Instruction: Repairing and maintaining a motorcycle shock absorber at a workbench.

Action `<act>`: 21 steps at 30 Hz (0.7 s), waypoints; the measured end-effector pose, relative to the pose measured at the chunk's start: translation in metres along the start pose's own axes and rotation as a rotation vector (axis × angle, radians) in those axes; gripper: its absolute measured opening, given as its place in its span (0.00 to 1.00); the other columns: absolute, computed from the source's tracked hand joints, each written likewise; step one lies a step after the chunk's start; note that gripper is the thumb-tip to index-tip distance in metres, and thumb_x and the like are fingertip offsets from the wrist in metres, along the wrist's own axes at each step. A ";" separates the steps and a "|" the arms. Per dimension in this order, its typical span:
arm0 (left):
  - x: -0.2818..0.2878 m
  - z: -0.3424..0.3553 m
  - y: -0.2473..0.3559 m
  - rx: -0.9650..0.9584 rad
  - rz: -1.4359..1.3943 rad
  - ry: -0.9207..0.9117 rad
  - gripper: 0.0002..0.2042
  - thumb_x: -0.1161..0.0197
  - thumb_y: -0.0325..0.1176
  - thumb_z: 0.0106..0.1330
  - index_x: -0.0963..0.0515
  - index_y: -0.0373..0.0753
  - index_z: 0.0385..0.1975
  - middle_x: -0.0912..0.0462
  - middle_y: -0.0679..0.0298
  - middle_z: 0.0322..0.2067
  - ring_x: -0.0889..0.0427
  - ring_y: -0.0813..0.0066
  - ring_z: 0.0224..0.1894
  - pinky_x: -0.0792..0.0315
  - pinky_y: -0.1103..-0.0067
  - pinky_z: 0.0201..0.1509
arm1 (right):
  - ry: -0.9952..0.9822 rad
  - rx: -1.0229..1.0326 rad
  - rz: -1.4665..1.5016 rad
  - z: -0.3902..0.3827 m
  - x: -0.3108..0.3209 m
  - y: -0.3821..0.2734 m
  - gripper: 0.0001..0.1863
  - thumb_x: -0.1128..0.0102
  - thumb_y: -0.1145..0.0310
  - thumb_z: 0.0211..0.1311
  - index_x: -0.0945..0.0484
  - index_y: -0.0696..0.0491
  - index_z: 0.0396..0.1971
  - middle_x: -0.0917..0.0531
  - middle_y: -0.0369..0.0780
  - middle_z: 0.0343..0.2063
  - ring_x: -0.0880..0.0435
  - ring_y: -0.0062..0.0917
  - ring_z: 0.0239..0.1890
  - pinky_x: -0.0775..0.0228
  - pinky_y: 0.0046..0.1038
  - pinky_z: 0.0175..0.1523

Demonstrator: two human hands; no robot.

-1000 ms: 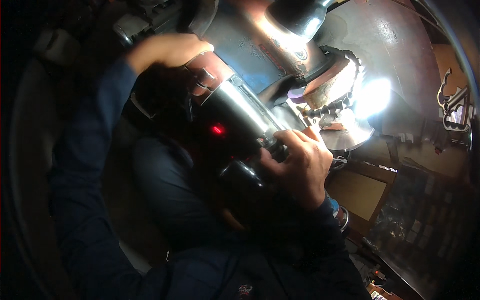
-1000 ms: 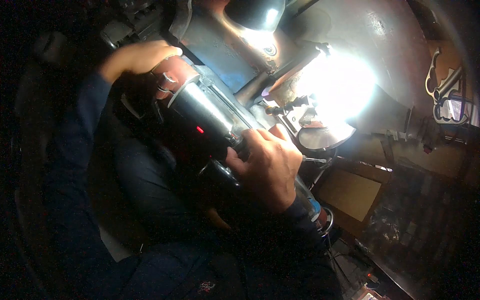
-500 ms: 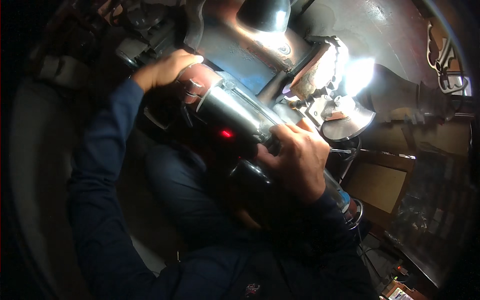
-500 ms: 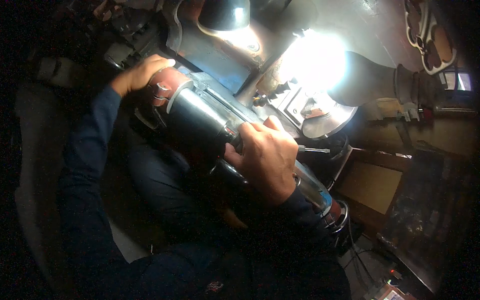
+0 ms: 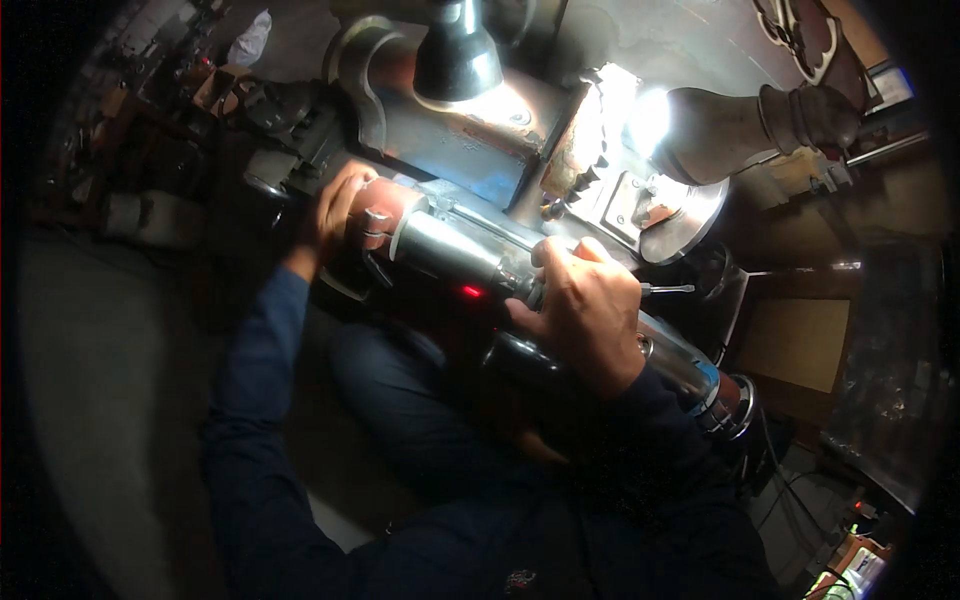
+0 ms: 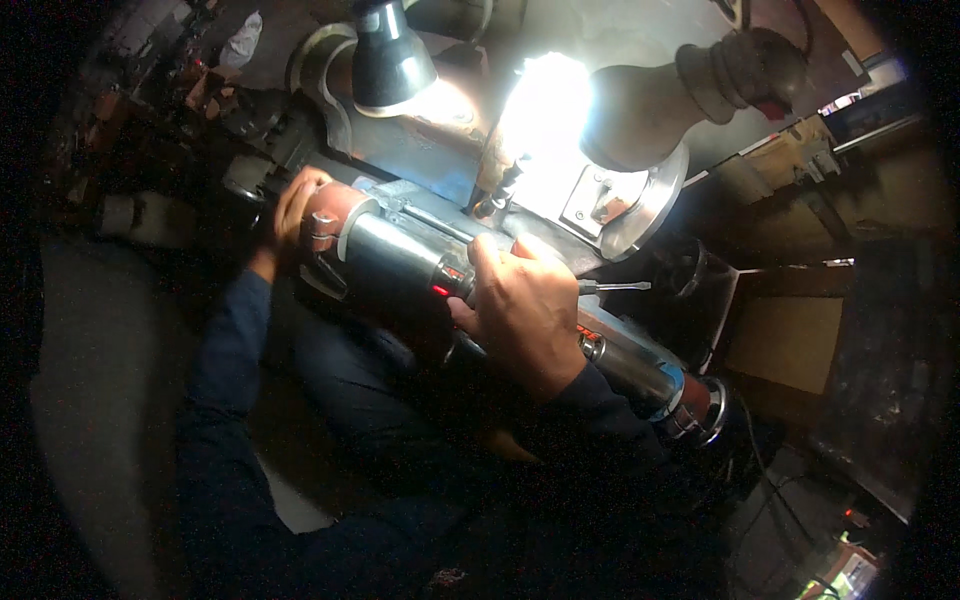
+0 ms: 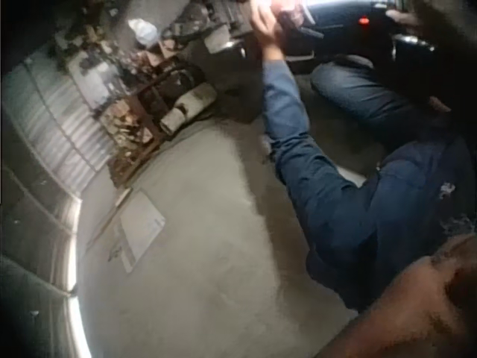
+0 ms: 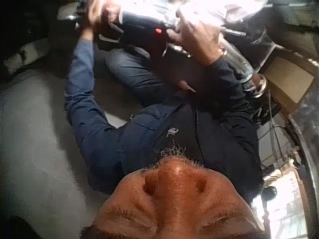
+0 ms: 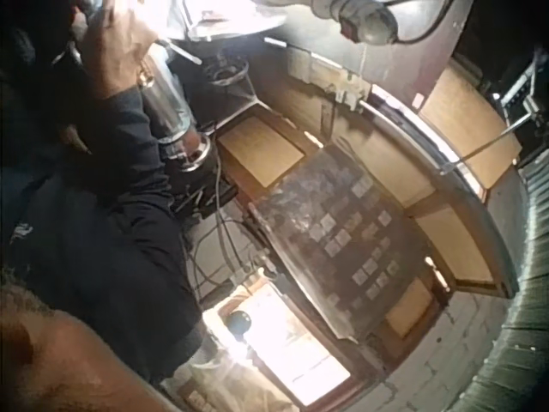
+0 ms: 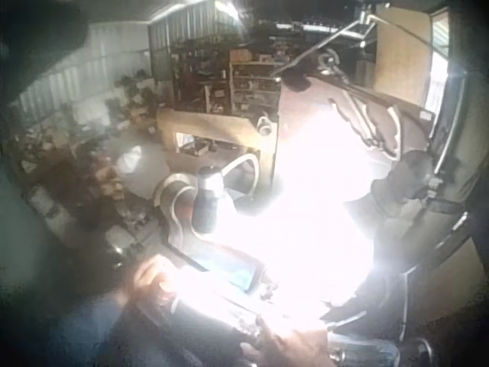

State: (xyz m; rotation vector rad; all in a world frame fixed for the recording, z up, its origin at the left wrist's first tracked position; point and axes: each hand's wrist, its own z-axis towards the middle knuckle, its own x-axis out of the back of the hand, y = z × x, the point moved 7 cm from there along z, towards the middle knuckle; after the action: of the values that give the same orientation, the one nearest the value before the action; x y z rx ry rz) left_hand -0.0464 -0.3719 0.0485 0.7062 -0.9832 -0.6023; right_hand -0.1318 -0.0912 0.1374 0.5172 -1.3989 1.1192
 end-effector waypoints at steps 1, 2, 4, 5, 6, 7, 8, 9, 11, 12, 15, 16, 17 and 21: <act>0.003 0.001 0.007 0.005 0.044 -0.035 0.15 0.59 0.36 0.69 0.30 0.29 0.34 0.26 0.54 0.33 0.26 0.65 0.39 0.34 0.77 0.47 | -0.001 -0.007 -0.001 -0.003 0.002 -0.002 0.23 0.25 0.60 0.34 0.27 0.51 0.31 0.18 0.35 0.23 0.20 0.29 0.31 0.29 0.32 0.32; 0.005 0.004 0.013 0.010 0.086 -0.070 0.15 0.59 0.35 0.69 0.28 0.31 0.34 0.24 0.54 0.34 0.25 0.68 0.41 0.34 0.78 0.47 | 0.010 -0.014 0.008 -0.004 0.004 -0.003 0.23 0.25 0.60 0.34 0.27 0.51 0.31 0.18 0.35 0.23 0.20 0.29 0.31 0.29 0.32 0.32; 0.004 0.024 0.014 0.155 0.207 -0.213 0.16 0.58 0.38 0.69 0.26 0.30 0.37 0.20 0.53 0.34 0.22 0.68 0.39 0.31 0.75 0.45 | -0.015 -0.036 -0.017 -0.002 0.004 0.001 0.23 0.25 0.60 0.34 0.27 0.51 0.30 0.18 0.35 0.23 0.20 0.29 0.31 0.29 0.32 0.32; 0.000 0.034 0.003 0.472 0.168 -0.527 0.17 0.56 0.39 0.69 0.25 0.30 0.37 0.18 0.54 0.33 0.20 0.66 0.34 0.29 0.73 0.40 | -0.042 -0.038 -0.009 -0.002 0.005 -0.002 0.24 0.25 0.59 0.35 0.27 0.52 0.32 0.18 0.35 0.23 0.20 0.31 0.31 0.29 0.32 0.32; -0.010 0.040 0.002 0.602 0.256 -0.789 0.16 0.55 0.37 0.68 0.24 0.30 0.36 0.17 0.56 0.31 0.19 0.66 0.30 0.28 0.75 0.37 | -0.040 -0.038 -0.007 -0.002 0.006 -0.001 0.24 0.25 0.59 0.35 0.27 0.52 0.32 0.18 0.35 0.23 0.20 0.31 0.31 0.29 0.32 0.32; -0.012 0.036 -0.003 0.741 0.022 -0.757 0.15 0.55 0.36 0.68 0.24 0.30 0.35 0.17 0.55 0.31 0.19 0.66 0.33 0.27 0.75 0.39 | -0.027 -0.030 -0.010 -0.003 0.008 0.000 0.27 0.25 0.57 0.34 0.27 0.53 0.33 0.19 0.38 0.24 0.21 0.31 0.32 0.30 0.32 0.33; -0.015 0.028 -0.011 0.871 -0.213 -0.717 0.14 0.54 0.35 0.68 0.24 0.30 0.34 0.17 0.55 0.32 0.18 0.66 0.36 0.26 0.75 0.41 | -0.013 -0.023 -0.013 -0.004 0.010 0.001 0.29 0.24 0.54 0.33 0.27 0.55 0.34 0.20 0.41 0.25 0.21 0.32 0.32 0.30 0.31 0.34; -0.005 0.038 -0.014 0.383 -0.014 -0.444 0.15 0.55 0.35 0.69 0.25 0.30 0.35 0.18 0.54 0.34 0.19 0.66 0.39 0.26 0.74 0.43 | 0.002 -0.028 -0.010 -0.006 0.011 0.002 0.29 0.24 0.54 0.33 0.27 0.55 0.34 0.20 0.41 0.25 0.21 0.32 0.32 0.30 0.31 0.34; 0.004 -0.015 -0.016 -0.377 0.468 0.010 0.18 0.59 0.39 0.71 0.26 0.31 0.39 0.21 0.54 0.41 0.23 0.67 0.47 0.30 0.75 0.50 | 0.078 0.004 -0.024 -0.007 0.015 -0.005 0.31 0.24 0.56 0.33 0.26 0.56 0.38 0.18 0.41 0.29 0.21 0.33 0.33 0.29 0.31 0.36; -0.004 -0.016 -0.024 0.094 0.043 0.100 0.21 0.62 0.42 0.72 0.27 0.30 0.44 0.22 0.54 0.43 0.23 0.68 0.46 0.32 0.76 0.53 | 0.092 -0.027 -0.038 -0.008 0.016 0.002 0.31 0.24 0.56 0.33 0.26 0.56 0.38 0.18 0.41 0.29 0.21 0.33 0.33 0.29 0.31 0.36; 0.007 -0.006 -0.003 0.279 -0.008 -0.042 0.23 0.63 0.44 0.72 0.26 0.31 0.44 0.22 0.56 0.45 0.24 0.69 0.47 0.33 0.75 0.54 | 0.077 0.015 0.007 -0.014 0.017 -0.006 0.33 0.24 0.55 0.33 0.26 0.57 0.40 0.19 0.42 0.31 0.22 0.32 0.33 0.29 0.30 0.37; 0.004 0.003 -0.013 0.507 -0.069 -0.151 0.24 0.64 0.45 0.72 0.25 0.31 0.43 0.20 0.56 0.43 0.23 0.70 0.44 0.32 0.75 0.52 | 0.080 0.014 0.006 -0.017 0.020 -0.007 0.33 0.24 0.55 0.33 0.26 0.57 0.40 0.19 0.42 0.31 0.22 0.32 0.33 0.29 0.30 0.37; 0.000 0.005 -0.018 0.734 -0.132 -0.262 0.24 0.64 0.46 0.72 0.24 0.32 0.42 0.19 0.57 0.40 0.22 0.71 0.41 0.31 0.75 0.49 | 0.119 0.001 0.005 -0.024 0.028 -0.009 0.33 0.24 0.54 0.33 0.26 0.57 0.40 0.19 0.42 0.31 0.22 0.31 0.33 0.29 0.29 0.37; -0.009 0.013 -0.015 0.850 -0.166 -0.582 0.20 0.55 0.43 0.70 0.25 0.34 0.47 0.19 0.63 0.35 0.22 0.72 0.38 0.30 0.78 0.47 | 0.311 0.048 0.193 -0.082 0.070 -0.012 0.27 0.25 0.56 0.43 0.26 0.54 0.42 0.21 0.38 0.23 0.23 0.26 0.22 0.30 0.28 0.27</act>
State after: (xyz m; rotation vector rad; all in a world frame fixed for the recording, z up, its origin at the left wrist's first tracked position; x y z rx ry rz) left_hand -0.0637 -0.3777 0.0372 1.4165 -1.7715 -0.5317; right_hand -0.0934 -0.0057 0.1924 0.2316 -1.1691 1.3292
